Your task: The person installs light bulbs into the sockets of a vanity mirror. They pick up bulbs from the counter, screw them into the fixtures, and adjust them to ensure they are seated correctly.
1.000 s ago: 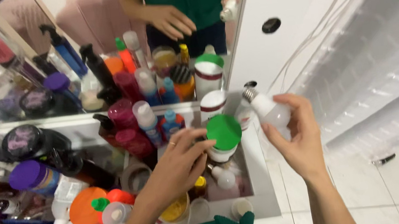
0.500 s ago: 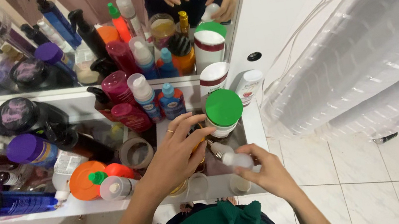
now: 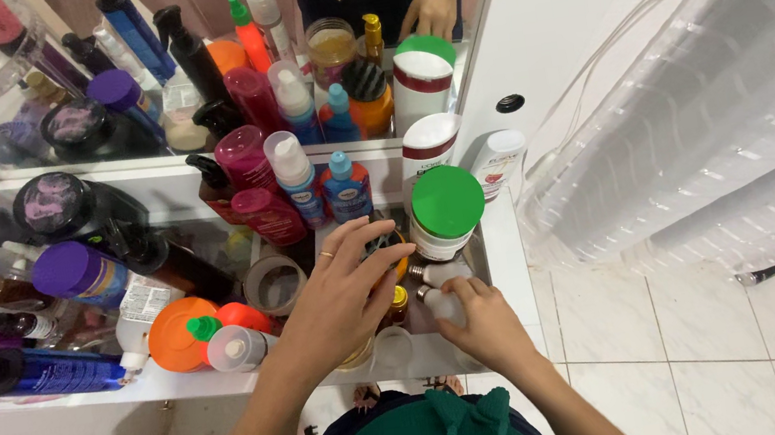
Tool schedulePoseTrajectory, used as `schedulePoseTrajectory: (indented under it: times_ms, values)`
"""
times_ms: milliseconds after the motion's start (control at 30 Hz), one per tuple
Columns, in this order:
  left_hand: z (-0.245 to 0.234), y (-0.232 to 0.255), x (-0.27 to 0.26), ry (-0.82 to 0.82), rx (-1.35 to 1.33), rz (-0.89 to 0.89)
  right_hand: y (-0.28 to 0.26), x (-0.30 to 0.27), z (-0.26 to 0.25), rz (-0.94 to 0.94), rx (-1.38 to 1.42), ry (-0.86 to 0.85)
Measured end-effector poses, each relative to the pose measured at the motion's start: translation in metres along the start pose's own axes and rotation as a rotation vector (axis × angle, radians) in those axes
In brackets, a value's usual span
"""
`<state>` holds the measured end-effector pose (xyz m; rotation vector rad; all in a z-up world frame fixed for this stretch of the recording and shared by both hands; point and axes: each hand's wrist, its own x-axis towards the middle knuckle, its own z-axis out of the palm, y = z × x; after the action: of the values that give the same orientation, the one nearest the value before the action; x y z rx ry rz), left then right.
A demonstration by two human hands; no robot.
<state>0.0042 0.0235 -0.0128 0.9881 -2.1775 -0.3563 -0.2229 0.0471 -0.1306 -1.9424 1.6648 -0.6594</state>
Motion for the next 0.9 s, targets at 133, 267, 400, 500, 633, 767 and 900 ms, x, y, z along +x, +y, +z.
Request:
schedulePoseTrajectory:
  times_ms: [133,267,400,500,633,767,900]
  values:
    - [0.0,-0.001,-0.002,-0.004,0.007,-0.004,-0.002,0.004,0.017,0.003,-0.128,-0.013]
    - [-0.001,-0.004,-0.002,0.003,0.003,0.005,-0.002,0.007,0.028,0.006,-0.184,-0.047]
    - [-0.001,-0.006,-0.002,-0.001,0.003,0.007,0.003,0.01,0.037,-0.048,-0.182,-0.033]
    - [-0.002,-0.009,-0.001,-0.016,0.011,0.005,0.004,0.014,0.041,-0.029,-0.228,-0.058]
    - [-0.003,-0.011,-0.001,0.001,0.006,0.017,0.002,0.013,0.042,-0.008,-0.278,-0.092]
    - [-0.004,-0.011,-0.001,0.001,-0.003,0.015,0.0,0.013,0.044,-0.058,-0.32,-0.055]
    - [-0.005,-0.01,-0.001,0.0,-0.002,0.012,0.001,0.014,0.047,-0.105,-0.455,-0.113]
